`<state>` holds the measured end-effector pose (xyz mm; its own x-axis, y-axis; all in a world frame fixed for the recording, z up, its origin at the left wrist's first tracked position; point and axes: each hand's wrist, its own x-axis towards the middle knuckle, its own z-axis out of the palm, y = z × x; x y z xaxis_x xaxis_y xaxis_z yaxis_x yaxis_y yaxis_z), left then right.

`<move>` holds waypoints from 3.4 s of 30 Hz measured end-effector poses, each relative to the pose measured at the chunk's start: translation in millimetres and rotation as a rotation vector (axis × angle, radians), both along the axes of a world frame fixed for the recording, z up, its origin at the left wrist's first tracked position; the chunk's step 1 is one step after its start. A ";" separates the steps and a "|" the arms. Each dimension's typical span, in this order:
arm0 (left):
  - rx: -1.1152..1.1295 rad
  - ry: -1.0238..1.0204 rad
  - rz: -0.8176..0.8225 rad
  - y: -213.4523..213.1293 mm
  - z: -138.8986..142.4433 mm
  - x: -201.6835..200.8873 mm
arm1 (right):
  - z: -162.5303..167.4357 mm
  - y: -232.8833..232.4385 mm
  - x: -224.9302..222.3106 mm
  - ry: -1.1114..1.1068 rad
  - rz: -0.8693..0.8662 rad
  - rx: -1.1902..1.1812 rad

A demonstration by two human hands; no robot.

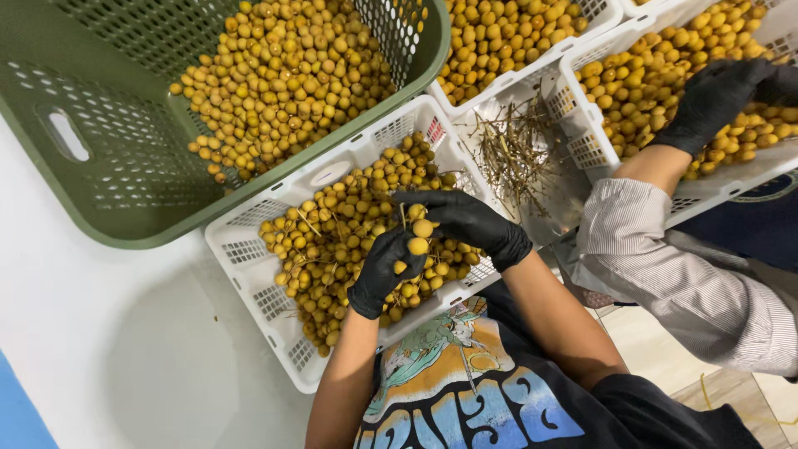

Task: The person removes small yellow olives from their stems by hand and places the loose olives into a green basket. A coworker performs the same task in an adjacent bin. The person repeatedly picks up clusters, pulls off the fruit, and discards the stems into a separate white bin.

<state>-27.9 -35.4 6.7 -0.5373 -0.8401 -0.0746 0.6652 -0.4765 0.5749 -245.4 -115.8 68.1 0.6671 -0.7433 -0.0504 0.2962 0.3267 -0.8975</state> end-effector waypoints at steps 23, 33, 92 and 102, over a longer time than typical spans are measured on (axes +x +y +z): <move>0.030 -0.743 0.320 11.3 -13.2 5.6 | -18.6 22.4 33.1 0.452 -0.062 -0.228; -0.064 -1.040 0.538 17.7 -6.2 -0.9 | -43.8 23.9 42.4 0.718 -0.454 -0.289; -0.149 -0.752 0.954 13.3 -10.9 9.8 | -57.0 55.0 79.8 1.024 -0.255 -0.299; -0.037 -0.848 0.873 23.6 -33.9 -1.0 | -52.2 58.2 86.8 0.643 -0.132 -0.243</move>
